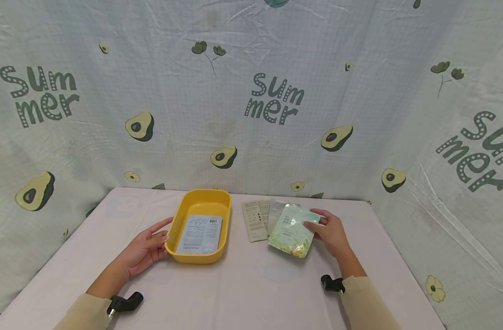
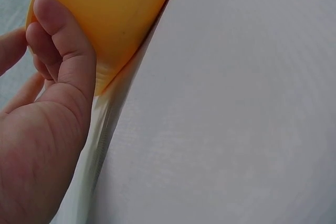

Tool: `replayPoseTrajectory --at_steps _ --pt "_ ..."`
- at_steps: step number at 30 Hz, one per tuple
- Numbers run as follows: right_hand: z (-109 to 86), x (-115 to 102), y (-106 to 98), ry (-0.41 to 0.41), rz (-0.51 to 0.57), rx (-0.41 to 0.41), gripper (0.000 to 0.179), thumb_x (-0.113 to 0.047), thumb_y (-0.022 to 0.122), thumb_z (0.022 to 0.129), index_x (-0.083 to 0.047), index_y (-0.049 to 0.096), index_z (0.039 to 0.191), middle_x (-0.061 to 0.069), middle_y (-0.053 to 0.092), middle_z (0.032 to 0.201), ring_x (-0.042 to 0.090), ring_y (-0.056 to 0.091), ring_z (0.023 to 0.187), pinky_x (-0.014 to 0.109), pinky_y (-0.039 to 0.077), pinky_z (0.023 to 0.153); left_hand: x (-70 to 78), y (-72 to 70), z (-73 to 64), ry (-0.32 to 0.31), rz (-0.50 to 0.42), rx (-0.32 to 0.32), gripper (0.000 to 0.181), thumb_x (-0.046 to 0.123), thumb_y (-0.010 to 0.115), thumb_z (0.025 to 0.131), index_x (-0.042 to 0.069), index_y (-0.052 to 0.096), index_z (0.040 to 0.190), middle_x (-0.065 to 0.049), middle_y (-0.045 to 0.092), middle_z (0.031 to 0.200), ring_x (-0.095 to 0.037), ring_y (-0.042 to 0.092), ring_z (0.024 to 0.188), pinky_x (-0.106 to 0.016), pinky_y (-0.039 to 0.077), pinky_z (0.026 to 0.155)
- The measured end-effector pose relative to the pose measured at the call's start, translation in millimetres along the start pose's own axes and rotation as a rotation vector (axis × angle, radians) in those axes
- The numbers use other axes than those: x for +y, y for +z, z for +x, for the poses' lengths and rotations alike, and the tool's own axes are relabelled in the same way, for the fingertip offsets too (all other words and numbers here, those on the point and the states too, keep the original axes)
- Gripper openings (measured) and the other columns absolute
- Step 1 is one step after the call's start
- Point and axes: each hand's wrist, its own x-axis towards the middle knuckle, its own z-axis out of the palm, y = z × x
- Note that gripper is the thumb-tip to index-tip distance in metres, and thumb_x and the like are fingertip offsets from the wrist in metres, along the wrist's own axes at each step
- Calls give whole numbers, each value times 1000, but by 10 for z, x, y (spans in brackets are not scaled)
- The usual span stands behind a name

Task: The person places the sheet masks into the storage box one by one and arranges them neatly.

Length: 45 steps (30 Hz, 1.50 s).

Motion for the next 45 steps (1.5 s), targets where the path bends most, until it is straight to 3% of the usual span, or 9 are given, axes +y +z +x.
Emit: replayPoseTrajectory --at_steps 20,45 --pt "-232 -82 325 -13 64 -36 67 -19 79 90 -8 49 148 18 64 137 10 70 95 28 62 79 2 -19 -3 4 0 -5 72 9 54 105 15 15 165 -1 63 121 -13 66 89 -26 59 81" --pt "-286 -202 764 -36 153 -90 62 -12 80 89 -7 53 144 15 71 127 15 73 92 29 62 73 9 -13 -22 3 8 0 73 10 56 104 17 16 165 -2 63 123 -14 66 89 -25 59 82"
